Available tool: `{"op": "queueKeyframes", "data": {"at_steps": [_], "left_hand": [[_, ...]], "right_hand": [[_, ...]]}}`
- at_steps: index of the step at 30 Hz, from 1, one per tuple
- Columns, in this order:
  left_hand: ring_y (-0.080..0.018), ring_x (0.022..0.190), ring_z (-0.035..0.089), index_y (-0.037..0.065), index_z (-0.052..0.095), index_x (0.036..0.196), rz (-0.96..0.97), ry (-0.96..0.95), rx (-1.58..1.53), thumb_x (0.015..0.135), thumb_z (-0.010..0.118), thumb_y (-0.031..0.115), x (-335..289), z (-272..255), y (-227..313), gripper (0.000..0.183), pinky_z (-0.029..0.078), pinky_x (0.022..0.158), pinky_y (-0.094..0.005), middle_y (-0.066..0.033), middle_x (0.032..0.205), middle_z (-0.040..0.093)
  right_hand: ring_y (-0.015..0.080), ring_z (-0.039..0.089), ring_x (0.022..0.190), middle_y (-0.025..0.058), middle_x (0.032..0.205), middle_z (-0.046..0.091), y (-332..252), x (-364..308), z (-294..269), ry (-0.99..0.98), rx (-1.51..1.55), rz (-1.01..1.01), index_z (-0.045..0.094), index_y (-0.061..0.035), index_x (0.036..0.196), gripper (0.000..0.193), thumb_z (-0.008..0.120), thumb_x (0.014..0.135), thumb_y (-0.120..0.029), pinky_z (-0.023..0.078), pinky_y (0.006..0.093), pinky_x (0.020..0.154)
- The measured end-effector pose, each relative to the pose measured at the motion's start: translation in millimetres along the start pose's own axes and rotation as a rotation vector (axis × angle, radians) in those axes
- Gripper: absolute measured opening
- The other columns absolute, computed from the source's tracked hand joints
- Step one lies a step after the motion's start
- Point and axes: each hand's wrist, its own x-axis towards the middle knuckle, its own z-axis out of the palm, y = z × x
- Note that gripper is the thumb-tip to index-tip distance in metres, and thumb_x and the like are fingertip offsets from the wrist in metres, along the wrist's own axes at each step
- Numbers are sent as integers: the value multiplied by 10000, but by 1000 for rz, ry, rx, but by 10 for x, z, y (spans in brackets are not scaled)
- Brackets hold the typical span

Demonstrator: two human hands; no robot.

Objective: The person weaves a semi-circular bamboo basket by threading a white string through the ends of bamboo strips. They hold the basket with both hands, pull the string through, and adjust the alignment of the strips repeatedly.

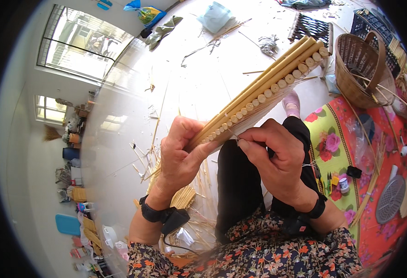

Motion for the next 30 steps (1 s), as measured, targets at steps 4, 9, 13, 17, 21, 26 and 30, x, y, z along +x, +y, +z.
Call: {"op": "queueKeyframes", "data": {"at_steps": [4, 9, 13, 17, 21, 26, 30], "left_hand": [[-76, 914, 733, 14, 588, 1168, 20, -13, 11, 1028, 805, 29, -11, 4, -8, 258, 594, 771, -233, -90, 1030, 804], [-83, 952, 740, 10, 596, 1187, 3, -23, -11, 1019, 811, 18, -24, 9, 19, 273, 617, 820, -250, -97, 1075, 802], [-87, 963, 746, 7, 596, 1189, 21, -22, 0, 1017, 816, 22, -25, 14, 4, 279, 623, 834, -254, -99, 1082, 802], [-89, 966, 751, 9, 595, 1182, 12, -19, -16, 1016, 819, 28, -28, 26, 1, 280, 625, 833, -254, -102, 1085, 807], [-86, 949, 752, 10, 594, 1176, 10, -20, -4, 1017, 821, 34, -25, 26, -1, 278, 626, 822, -252, -103, 1078, 811], [-82, 940, 750, 12, 595, 1179, 24, -26, 5, 1018, 822, 43, -25, 24, -13, 280, 625, 814, -248, -98, 1070, 810], [-82, 940, 748, 15, 601, 1184, 16, -12, -24, 1014, 828, 50, -29, 44, -12, 285, 624, 813, -248, -96, 1066, 808]], "right_hand": [[170, 600, 637, 78, 807, 638, 3, 5, 1, 7, 6, 6, 800, -14, 1058, 136, 820, 926, 16, 453, 316, 576], [150, 586, 626, 69, 794, 633, -28, 8, -36, -2, 0, 37, 808, -11, 1046, 132, 822, 919, 23, 442, 309, 572], [136, 571, 616, 63, 787, 632, -30, -1, -46, -8, 18, 56, 811, -9, 1039, 127, 821, 917, 26, 431, 303, 565], [134, 564, 612, 60, 782, 630, -18, -7, -41, 0, 32, 33, 812, -9, 1036, 126, 819, 916, 27, 427, 302, 561], [140, 572, 612, 62, 783, 633, -33, -7, -56, -12, 16, 37, 809, -9, 1023, 115, 821, 913, 23, 430, 303, 562], [154, 582, 613, 66, 781, 635, -14, -27, -47, 0, -6, 29, 805, -11, 1018, 116, 821, 908, 24, 436, 307, 564], [156, 587, 615, 66, 776, 634, -36, -8, -62, -6, -9, 33, 804, -11, 1021, 121, 818, 908, 27, 440, 311, 566]]}}
